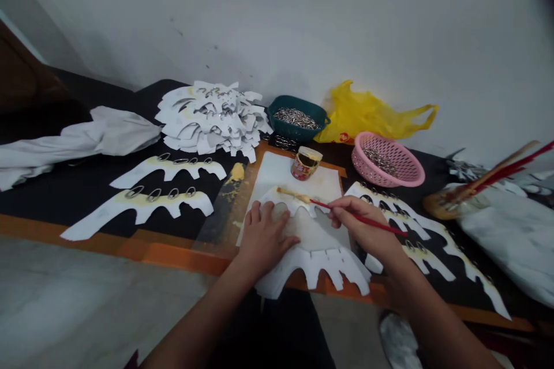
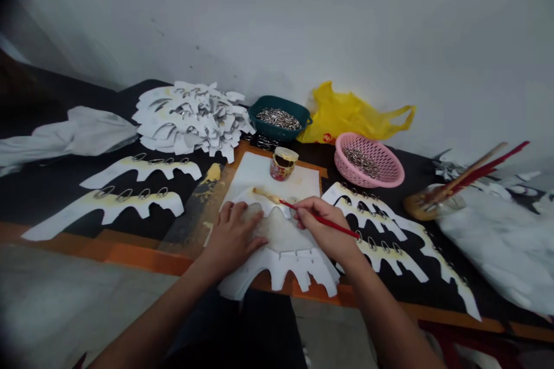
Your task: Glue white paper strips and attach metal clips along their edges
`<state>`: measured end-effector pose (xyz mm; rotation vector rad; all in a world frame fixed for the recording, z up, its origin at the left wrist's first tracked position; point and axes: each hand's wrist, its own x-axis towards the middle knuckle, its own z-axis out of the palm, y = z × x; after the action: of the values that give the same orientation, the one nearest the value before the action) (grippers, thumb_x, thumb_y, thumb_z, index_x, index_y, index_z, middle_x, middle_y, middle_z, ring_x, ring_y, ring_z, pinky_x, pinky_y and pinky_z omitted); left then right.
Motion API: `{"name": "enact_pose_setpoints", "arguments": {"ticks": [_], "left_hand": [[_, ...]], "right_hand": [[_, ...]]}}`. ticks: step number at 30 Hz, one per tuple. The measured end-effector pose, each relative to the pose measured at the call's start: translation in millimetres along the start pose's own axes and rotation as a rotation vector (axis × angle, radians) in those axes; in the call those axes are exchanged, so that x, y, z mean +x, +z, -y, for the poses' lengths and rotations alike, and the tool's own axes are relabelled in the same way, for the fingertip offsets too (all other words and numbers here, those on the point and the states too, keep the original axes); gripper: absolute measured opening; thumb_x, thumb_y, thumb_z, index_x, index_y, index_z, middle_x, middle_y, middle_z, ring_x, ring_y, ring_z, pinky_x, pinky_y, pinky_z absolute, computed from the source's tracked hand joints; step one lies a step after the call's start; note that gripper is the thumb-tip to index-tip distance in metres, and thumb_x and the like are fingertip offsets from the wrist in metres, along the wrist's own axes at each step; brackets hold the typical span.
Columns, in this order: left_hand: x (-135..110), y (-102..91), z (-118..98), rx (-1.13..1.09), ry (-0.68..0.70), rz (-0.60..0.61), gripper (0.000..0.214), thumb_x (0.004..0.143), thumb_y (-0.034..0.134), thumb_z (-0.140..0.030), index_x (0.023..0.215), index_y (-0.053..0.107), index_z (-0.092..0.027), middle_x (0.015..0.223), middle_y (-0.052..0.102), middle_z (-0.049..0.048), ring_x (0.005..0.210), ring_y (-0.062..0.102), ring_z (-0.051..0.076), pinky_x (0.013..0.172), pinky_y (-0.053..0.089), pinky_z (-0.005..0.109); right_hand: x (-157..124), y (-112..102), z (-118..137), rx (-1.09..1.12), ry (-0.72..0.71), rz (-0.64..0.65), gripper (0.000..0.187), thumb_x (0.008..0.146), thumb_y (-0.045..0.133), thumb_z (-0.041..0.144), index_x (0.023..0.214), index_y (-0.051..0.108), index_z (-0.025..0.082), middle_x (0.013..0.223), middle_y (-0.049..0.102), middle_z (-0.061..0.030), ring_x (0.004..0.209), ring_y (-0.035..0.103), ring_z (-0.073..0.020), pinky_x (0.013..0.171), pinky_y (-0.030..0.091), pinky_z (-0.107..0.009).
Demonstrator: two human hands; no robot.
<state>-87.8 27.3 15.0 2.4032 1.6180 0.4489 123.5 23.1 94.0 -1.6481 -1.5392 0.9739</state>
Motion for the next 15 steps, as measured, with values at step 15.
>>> {"name": "enact_pose_setpoints", "arguments": {"ticks": [15], "left_hand": [[1.1, -1.4, -1.3, 0.032, 0.005, 0.037, 0.053, 0.079, 0.052, -0.058, 0.126, 0.05, -0.034, 0.128, 0.037, 0.0101, 0.122, 0.027, 0.035, 0.099, 0.029, 0.052]], "right_hand": [[2.7, -2.3, 5.6, 0.07, 0.021, 0.003, 0.014, 0.077, 0.057, 0.031, 0.076, 0.061, 0.018, 0.066, 0.063, 0.0, 0.055, 0.056, -0.011, 0.057, 0.045, -0.024]]}}
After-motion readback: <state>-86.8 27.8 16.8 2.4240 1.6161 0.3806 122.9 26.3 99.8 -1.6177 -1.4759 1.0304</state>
